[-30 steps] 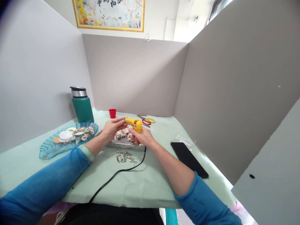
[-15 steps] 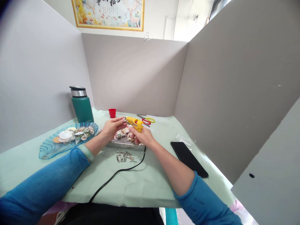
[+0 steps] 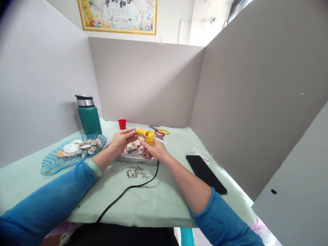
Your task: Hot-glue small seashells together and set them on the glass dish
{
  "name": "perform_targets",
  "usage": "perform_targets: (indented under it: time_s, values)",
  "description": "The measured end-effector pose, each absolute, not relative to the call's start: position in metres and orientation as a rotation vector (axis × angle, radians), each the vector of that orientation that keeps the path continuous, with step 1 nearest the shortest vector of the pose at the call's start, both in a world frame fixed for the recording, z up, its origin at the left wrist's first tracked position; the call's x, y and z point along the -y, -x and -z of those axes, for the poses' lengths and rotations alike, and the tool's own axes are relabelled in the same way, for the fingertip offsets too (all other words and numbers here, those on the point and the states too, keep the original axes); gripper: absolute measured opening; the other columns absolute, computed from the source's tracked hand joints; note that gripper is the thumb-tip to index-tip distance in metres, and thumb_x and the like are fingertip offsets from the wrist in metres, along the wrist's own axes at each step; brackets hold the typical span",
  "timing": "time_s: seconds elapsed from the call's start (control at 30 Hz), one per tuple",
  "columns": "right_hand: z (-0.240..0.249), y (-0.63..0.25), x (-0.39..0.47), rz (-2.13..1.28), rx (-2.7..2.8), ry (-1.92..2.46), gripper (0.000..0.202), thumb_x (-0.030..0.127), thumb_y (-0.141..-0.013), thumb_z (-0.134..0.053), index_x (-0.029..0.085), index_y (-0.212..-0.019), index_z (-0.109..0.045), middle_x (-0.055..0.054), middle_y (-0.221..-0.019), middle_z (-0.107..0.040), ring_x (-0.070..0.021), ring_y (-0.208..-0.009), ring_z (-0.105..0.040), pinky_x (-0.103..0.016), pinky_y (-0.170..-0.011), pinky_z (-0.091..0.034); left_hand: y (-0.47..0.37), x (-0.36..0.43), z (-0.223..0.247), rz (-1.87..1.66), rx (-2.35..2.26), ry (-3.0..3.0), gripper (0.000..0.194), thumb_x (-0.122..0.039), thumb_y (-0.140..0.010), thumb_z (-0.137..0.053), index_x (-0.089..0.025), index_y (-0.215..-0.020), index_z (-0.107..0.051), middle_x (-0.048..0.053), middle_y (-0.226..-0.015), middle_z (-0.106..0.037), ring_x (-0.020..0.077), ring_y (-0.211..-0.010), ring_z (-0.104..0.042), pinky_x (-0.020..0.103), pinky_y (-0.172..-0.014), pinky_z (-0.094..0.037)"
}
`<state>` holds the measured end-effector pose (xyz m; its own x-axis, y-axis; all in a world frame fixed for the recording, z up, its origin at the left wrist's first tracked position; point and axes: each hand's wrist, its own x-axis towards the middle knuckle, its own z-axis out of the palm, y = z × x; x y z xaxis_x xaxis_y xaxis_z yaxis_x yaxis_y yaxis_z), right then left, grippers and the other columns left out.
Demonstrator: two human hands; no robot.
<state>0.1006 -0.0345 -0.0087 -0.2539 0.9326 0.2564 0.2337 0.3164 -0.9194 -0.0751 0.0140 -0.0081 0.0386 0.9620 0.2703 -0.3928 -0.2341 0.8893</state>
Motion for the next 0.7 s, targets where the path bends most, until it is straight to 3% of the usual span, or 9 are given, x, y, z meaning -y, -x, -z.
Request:
perform_targets:
  time_s: [0.7]
  values:
    - [0.0077,-0.1001,0.0359,-0.953,1.672,1.088,0.036,0.05,-0.081,-0.059,0.016,-0.07,-0.061,0.0,-0.054,-0.061,-0.006,-0.037,-0.048,-0.017,-0.037,-0.04,0.0744,-0.0132,0.007,-1.494,-0.726,-1.13,0.032,-0.018,-0.062,-0.079,-0.007,-0.09,-0.07,0.01,-0.076,-0.071,0.0147,-0.066,-0.066,0.03,-0.075,-0.054]
